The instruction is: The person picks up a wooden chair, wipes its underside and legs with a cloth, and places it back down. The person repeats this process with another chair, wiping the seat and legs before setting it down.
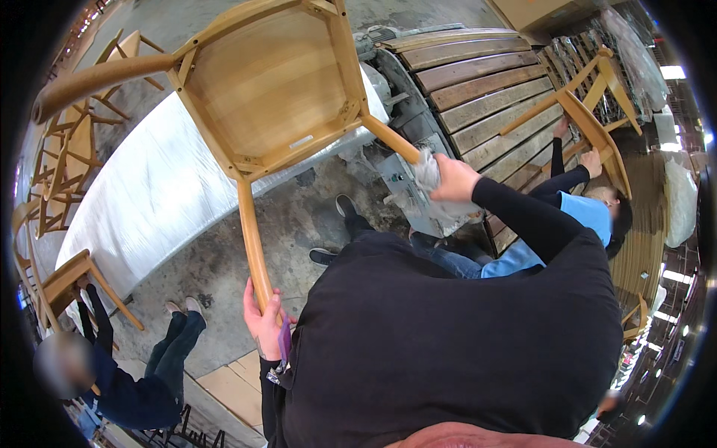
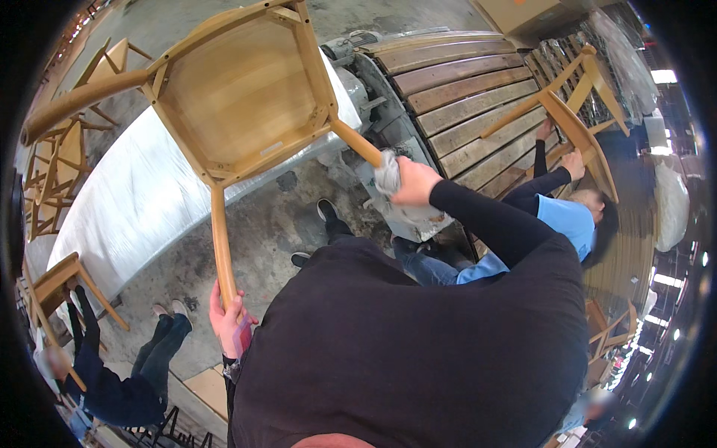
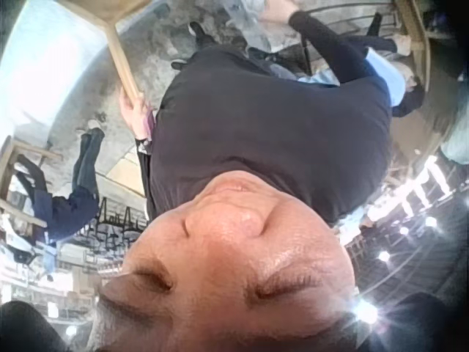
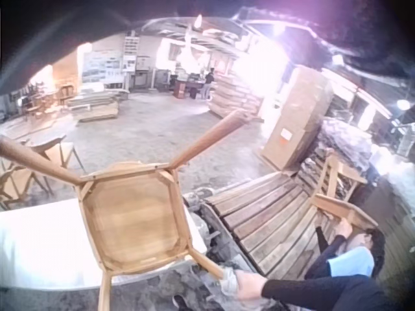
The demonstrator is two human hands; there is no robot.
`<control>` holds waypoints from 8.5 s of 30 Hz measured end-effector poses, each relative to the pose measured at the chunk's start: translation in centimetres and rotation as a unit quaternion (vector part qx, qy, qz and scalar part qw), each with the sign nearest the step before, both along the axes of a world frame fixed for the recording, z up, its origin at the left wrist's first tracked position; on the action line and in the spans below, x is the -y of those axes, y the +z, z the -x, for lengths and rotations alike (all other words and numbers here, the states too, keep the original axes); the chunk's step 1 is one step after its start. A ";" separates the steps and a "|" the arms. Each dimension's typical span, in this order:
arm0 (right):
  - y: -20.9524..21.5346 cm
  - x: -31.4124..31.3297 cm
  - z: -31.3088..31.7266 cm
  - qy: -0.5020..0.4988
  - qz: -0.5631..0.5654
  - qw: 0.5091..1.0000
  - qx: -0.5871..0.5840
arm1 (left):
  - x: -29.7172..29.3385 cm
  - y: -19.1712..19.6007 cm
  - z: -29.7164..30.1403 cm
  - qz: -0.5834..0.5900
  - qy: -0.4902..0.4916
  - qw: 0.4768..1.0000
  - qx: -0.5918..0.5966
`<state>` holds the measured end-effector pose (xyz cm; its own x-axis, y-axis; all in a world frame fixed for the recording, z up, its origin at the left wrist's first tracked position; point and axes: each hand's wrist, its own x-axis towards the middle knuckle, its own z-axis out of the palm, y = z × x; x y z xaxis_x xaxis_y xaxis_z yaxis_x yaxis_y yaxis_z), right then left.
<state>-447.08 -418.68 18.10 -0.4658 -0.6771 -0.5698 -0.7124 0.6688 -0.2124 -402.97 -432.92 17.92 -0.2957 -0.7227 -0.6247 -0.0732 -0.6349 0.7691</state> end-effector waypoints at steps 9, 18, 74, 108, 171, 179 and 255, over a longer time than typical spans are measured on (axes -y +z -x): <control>-16.8 18.5 8.4 -0.037 -0.015 0.996 0.079 | -0.3 0.4 0.8 -0.007 0.048 0.998 0.041; -4.6 1.1 3.7 -0.176 0.012 0.940 0.291 | 0.1 0.4 0.4 -0.050 0.054 0.994 0.079; -12.8 17.4 7.8 -0.036 0.160 0.986 0.022 | 2.4 -5.2 -3.0 0.252 -0.243 0.890 0.293; -16.9 20.6 11.8 -0.210 0.584 0.772 0.139 | 36.1 4.5 45.6 0.592 -0.491 0.520 0.372; -14.7 31.6 -3.2 0.567 0.226 0.779 -0.143 | 33.0 17.9 15.0 0.665 -0.098 0.671 -0.314; -12.6 41.2 -7.7 0.360 0.398 0.816 -0.216 | 33.2 16.8 16.2 0.668 -0.040 0.687 -0.282; 4.6 52.9 -6.0 0.267 0.517 0.813 0.035 | 35.3 17.2 17.0 0.731 -0.102 0.621 -0.264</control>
